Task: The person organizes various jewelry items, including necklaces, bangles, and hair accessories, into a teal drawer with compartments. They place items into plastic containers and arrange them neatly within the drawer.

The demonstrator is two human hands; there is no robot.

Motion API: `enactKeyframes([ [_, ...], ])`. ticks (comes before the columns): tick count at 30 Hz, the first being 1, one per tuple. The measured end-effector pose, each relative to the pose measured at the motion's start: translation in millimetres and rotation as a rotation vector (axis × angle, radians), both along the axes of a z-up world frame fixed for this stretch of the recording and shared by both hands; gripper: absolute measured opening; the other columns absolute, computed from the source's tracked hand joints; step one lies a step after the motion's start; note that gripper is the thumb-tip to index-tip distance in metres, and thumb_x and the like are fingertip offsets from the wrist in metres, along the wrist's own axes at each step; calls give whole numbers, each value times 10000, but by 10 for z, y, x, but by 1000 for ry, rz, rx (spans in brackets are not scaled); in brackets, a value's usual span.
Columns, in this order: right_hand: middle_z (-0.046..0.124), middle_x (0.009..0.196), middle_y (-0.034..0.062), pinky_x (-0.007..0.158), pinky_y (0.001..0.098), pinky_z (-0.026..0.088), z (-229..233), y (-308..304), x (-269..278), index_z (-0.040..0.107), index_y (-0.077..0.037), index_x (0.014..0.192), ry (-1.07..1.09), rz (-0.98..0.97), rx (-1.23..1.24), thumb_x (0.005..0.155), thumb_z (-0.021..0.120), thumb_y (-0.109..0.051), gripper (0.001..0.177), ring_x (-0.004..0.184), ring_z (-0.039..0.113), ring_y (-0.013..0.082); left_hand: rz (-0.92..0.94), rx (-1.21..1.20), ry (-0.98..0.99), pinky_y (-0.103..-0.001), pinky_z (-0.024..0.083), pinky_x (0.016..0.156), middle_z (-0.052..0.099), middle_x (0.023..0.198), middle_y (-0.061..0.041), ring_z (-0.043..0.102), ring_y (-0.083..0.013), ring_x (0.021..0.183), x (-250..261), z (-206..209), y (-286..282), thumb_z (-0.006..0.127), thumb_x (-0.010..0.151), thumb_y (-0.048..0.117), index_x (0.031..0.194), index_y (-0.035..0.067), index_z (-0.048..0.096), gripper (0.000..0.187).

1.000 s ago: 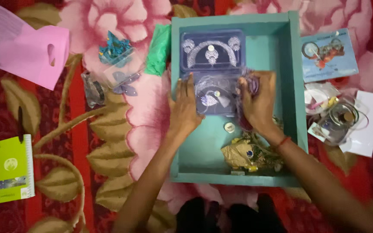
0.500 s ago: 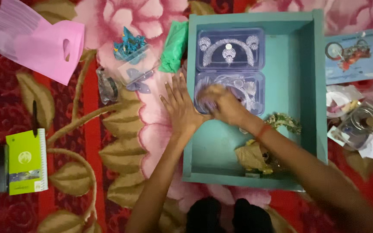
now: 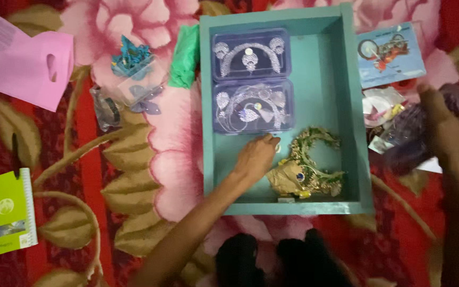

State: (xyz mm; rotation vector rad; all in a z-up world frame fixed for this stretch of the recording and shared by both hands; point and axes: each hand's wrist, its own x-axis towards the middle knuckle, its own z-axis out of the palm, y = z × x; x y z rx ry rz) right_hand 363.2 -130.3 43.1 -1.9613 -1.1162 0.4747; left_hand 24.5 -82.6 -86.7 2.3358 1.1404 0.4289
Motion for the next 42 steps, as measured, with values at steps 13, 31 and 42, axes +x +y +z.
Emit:
enactKeyframes([
  [13,678,1186,234,888,432,552,-448,-319,-444,682,-31,1282,-337,238,-32,966,742,-183,356,1059,694,348,-64,-279,-34,-422,404,1123,556,1399,-176,512,-332,1299,29,25,-94,627,871,36,1336,28,585,467],
  [31,354,1607,228,1047,447,473,-1253,692,-861,388,66,1494,-670,1068,-64,681,631,-4,852,1380,487,380,-69,37,145,-431,520,1004,620,1304,-208,622,-343,1218,216,-232,-38,567,888,35,1307,-57,575,429],
  [42,753,985,208,909,468,588,-1163,134,-441,756,-71,999,-718,939,-536,850,643,-174,213,960,726,376,-74,239,226,-396,582,898,648,1212,-220,677,-323,1072,222,-384,-53,604,854,48,1271,-91,606,440],
])
